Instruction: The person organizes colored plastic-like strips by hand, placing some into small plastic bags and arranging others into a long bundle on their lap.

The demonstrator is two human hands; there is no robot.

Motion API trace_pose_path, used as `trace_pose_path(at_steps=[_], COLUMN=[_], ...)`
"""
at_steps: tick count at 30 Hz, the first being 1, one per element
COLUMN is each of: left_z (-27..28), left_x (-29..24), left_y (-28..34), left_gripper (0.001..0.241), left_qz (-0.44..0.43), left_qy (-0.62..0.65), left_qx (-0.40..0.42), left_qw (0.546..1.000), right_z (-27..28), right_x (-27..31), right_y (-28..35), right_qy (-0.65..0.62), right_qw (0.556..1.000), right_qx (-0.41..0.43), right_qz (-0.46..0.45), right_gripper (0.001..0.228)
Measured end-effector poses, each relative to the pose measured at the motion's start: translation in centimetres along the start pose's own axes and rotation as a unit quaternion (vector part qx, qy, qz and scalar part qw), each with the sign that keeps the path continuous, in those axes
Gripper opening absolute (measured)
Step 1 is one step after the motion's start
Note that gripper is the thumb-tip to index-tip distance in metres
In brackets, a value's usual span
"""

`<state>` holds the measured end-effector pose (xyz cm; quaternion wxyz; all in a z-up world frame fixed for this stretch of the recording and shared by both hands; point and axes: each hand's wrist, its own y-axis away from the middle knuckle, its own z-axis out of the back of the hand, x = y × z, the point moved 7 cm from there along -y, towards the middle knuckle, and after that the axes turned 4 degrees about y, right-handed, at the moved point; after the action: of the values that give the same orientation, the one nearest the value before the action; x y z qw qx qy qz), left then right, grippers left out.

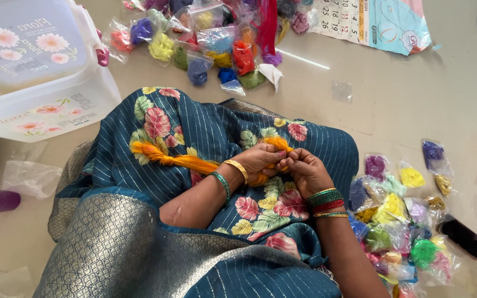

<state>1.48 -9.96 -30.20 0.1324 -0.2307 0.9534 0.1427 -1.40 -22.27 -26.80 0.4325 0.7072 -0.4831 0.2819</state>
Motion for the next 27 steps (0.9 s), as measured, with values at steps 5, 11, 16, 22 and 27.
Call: trace_pose_path(at_steps=[5, 11, 16, 22, 27], left_z=[1.0, 2.3, 5.3, 3.5, 1.9], left_x=[0.2, -0.8, -0.5, -1.8, -3.7], left_y=[-0.5, -0.8, -2.5, -0.3, 2.1], left_gripper=[0.014, 0.015, 0.04, 0.085, 0.099], left_qz=[-0.052, -0.123, -0.173, -0.065, -0.007], left_qy=[-0.01, -0.053, -0.123, -0.202, -0.438], left_qx=[-0.036, -0.05, -0.119, -0.237, -0.281], left_qw=[0.998, 0.99, 0.97, 0.948, 0.854], right_z=[-0.2, -2.1, -2.6, -7.2, -10.9], right_x=[-0.1, 0.2, 0.4, 2.3, 3.5], right_y=[-0.2, 0.5, 0.6, 3.0, 3.9], right_qy=[-0.038, 0.036, 0.062, 0.341, 0.66], right_qw=[0.999, 0.994, 0.986, 0.915, 0.682], right_qx=[-0.02, -0.094, -0.12, -0.14, -0.07], right_qz=[-0.01, 0.032, 0.095, 0.163, 0.306], right_gripper=[0.012, 0.012, 0.017, 0.045, 0.052])
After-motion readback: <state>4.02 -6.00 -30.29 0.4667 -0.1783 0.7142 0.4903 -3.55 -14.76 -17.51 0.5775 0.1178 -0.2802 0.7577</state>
